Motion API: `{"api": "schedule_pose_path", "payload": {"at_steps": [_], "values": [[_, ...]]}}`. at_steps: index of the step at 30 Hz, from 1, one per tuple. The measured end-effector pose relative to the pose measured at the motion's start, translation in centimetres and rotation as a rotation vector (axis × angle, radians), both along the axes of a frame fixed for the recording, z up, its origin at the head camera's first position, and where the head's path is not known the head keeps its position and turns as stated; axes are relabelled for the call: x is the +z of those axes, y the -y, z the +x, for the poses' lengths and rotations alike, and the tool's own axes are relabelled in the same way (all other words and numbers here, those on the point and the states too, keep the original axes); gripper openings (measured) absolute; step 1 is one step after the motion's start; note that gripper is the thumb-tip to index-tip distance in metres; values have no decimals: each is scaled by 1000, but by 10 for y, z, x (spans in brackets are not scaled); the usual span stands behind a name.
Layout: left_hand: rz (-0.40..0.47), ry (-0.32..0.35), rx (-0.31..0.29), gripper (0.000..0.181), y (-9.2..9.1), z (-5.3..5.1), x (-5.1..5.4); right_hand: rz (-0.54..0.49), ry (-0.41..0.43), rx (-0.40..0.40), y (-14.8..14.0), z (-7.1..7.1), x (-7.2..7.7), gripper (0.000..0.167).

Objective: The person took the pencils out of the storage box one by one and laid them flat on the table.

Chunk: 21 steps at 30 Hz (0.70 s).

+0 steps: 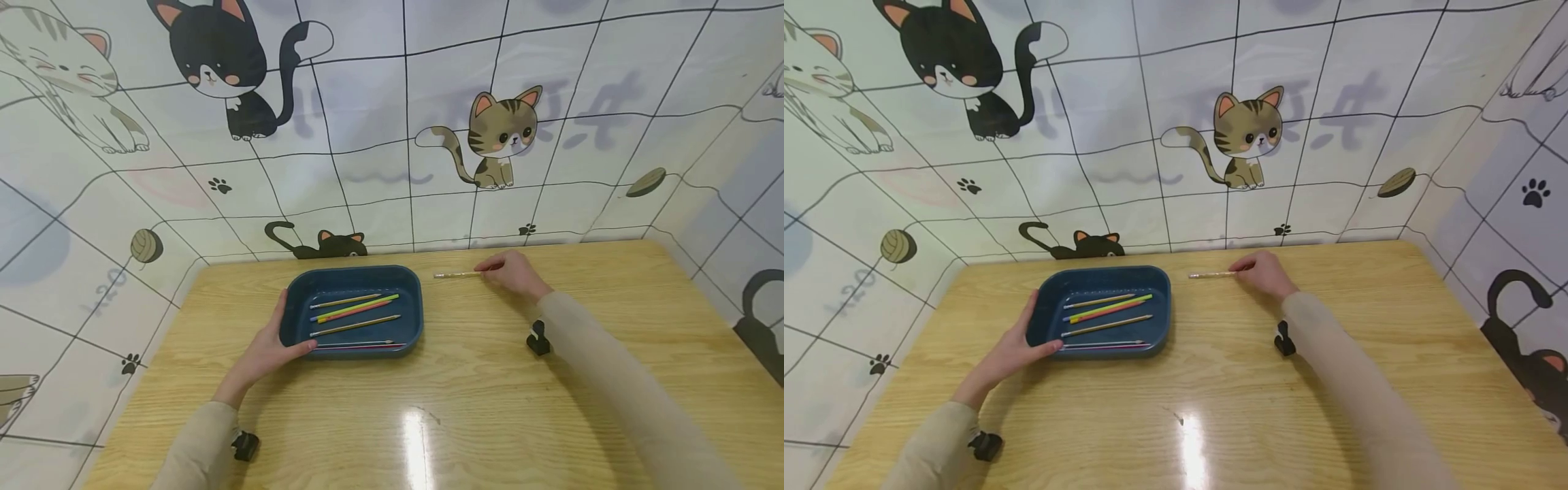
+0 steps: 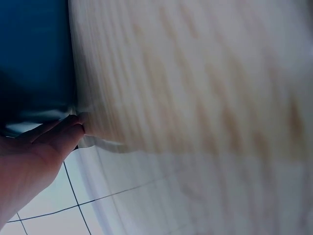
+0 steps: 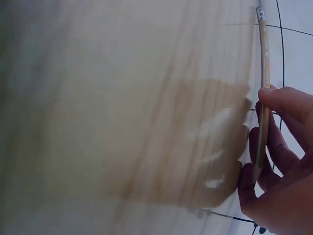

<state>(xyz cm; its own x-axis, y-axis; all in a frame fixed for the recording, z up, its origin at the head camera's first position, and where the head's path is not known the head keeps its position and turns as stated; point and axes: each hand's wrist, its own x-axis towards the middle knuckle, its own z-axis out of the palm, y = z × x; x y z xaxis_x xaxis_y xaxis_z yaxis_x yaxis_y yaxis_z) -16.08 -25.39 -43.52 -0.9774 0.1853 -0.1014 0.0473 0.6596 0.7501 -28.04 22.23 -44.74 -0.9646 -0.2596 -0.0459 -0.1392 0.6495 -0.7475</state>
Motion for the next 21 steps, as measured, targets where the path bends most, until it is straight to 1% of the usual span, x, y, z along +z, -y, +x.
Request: {"api": "schedule_pose_path", "payload": {"at_steps": [5,9,15,19,21], "values": [[1,-6,-3,116,0,1,2,-14,23,-16,1,-3,-1,19],[-2,-4,2,115,0,1,3,-21,22,-15,2,-7,-2,19],[3,-6,-1,115,0,1,1,-9,-10,29,2,-9,-3,19],[11,-6,-9,115,0,1,1,-1,-14,58,-2,-9,-5,21],[17,-8,-10,115,0,0,0,7,-15,57,-4,-9,-6,22]]}}
